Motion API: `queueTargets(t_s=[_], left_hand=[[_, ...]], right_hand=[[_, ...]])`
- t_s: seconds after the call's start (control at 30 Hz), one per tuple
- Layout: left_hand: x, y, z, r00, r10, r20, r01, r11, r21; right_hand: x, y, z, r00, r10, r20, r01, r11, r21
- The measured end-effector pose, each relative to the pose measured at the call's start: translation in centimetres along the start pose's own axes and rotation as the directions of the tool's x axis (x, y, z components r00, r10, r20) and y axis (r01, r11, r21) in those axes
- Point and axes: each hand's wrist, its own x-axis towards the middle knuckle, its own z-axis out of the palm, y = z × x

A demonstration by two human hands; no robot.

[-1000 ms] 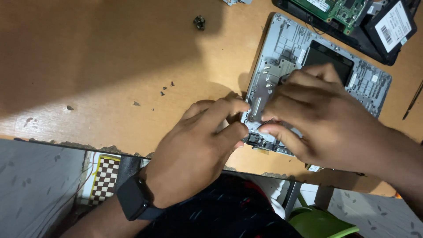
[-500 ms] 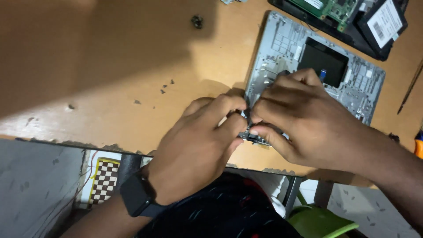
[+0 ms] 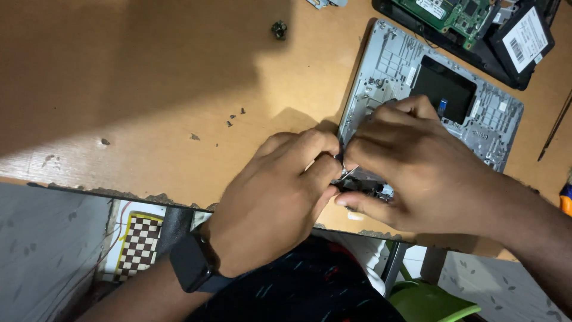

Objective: Removing multiple internal screws from a laptop chassis using a screwdriver and then lifting the metal frame.

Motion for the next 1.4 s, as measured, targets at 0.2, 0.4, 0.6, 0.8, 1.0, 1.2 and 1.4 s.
queueTargets(t_s=[0.2, 0.4, 0.6, 0.8, 1.0, 1.2, 1.4], left_hand=[[0.0, 0.0, 0.1, 0.998, 0.065, 0.006, -0.066, 0.997, 0.051], [0.0, 0.0, -0.3, 0.995, 0.077, 0.064, -0.080, 0.995, 0.052], [0.1, 0.2, -0.1, 0.997, 0.077, 0.011, -0.078, 0.990, 0.119], [0.0, -0.1, 0.2, 0.995, 0.103, -0.009, -0.101, 0.983, 0.151], [-0.2, -0.4, -0.1, 0.991, 0.130, -0.017, -0.130, 0.991, 0.029], [-0.6, -0.4, -0.4, 0.990, 0.143, -0.006, -0.143, 0.990, 0.010], [-0.7, 0.0, -0.1, 0.978, 0.206, -0.017, -0.205, 0.976, 0.077]], right_hand=[[0.3, -1.1, 0.2, 0.999, 0.038, -0.015, -0.039, 0.988, -0.152], [0.4, -1.2, 0.6, 0.996, 0.021, -0.084, -0.034, 0.986, -0.161], [-0.2, -1.9, 0.9, 0.996, 0.038, -0.079, -0.063, 0.938, -0.342], [-0.7, -3.4, 1.0, 0.984, -0.082, -0.155, -0.023, 0.813, -0.582], [-1.1, -4.6, 1.0, 0.988, -0.023, -0.152, -0.077, 0.782, -0.619], [-2.0, -4.2, -1.0, 0.979, 0.186, -0.081, -0.203, 0.886, -0.418], [-7.7, -4.6, -1.2, 0.874, 0.405, -0.270, -0.472, 0.839, -0.271]])
